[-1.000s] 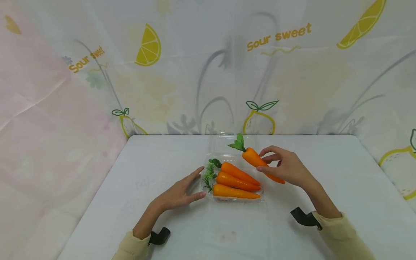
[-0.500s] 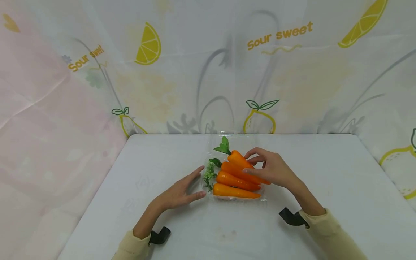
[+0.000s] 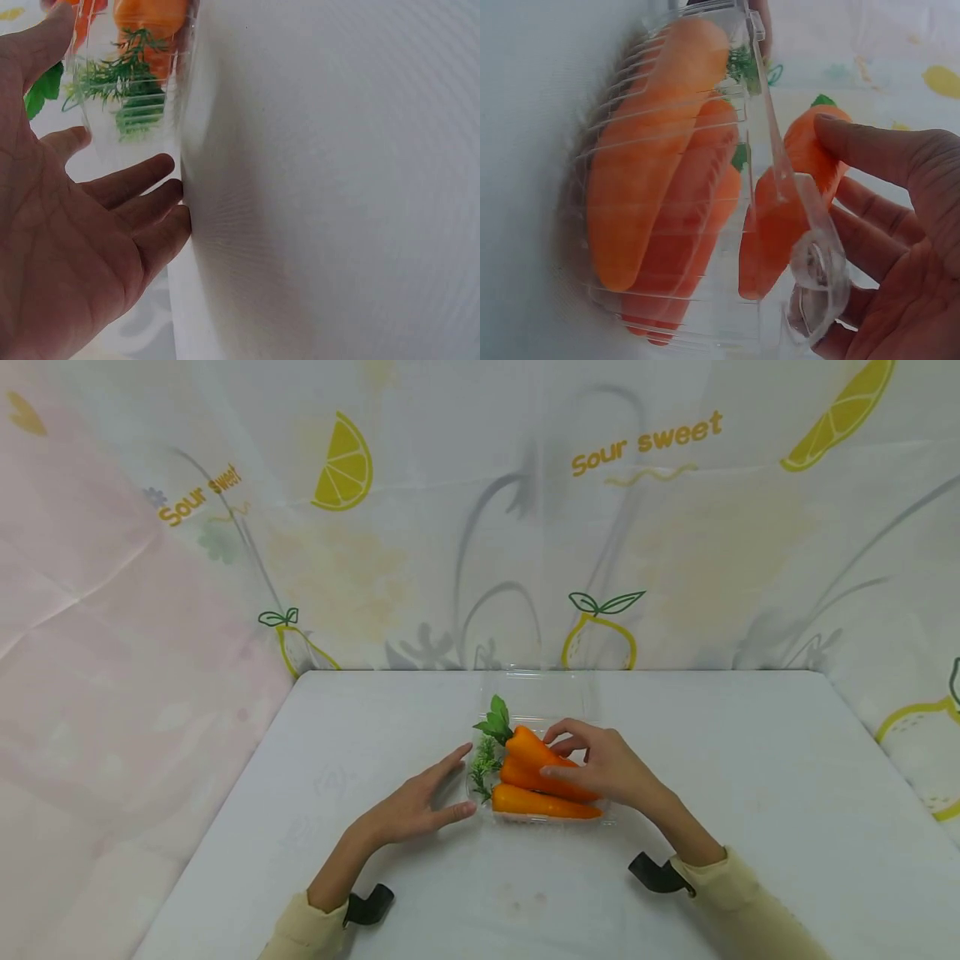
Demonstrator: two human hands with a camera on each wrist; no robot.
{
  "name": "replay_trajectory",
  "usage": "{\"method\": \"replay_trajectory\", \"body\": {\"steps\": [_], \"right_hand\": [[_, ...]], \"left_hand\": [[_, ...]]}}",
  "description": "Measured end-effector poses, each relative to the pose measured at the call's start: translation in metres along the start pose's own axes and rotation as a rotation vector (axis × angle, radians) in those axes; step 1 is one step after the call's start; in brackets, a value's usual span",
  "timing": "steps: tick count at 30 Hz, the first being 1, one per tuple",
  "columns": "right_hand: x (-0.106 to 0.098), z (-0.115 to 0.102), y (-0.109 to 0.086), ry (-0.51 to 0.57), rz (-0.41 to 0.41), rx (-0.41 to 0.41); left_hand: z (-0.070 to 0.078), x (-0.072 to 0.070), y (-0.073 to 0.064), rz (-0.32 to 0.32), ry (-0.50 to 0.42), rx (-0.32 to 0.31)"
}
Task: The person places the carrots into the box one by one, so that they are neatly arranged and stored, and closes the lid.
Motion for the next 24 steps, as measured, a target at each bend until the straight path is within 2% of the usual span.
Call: {"method": "replay_trajectory", "body": {"steps": [8, 24], "right_hand": [[0.010, 0.000, -0.002, -0.001, -0.032, 0.010], [0.016, 0.001, -0.007, -0.124, -0.038, -0.080]], "left_hand": [[-0.001, 0.000, 0.000, 0.001, 0.007, 0.002], [0.000, 0.000, 0.000, 0.009, 0.005, 0.013]]}}
Point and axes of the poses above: each hand's wrist, its own y-axis towards the middle knuckle, its own x-axis out of the palm, z = x × y, the point moved 1 cm from there along y, towards the middle knuckle, and after that the axes turned 11 degrees about -y, right-handed, at the moved point
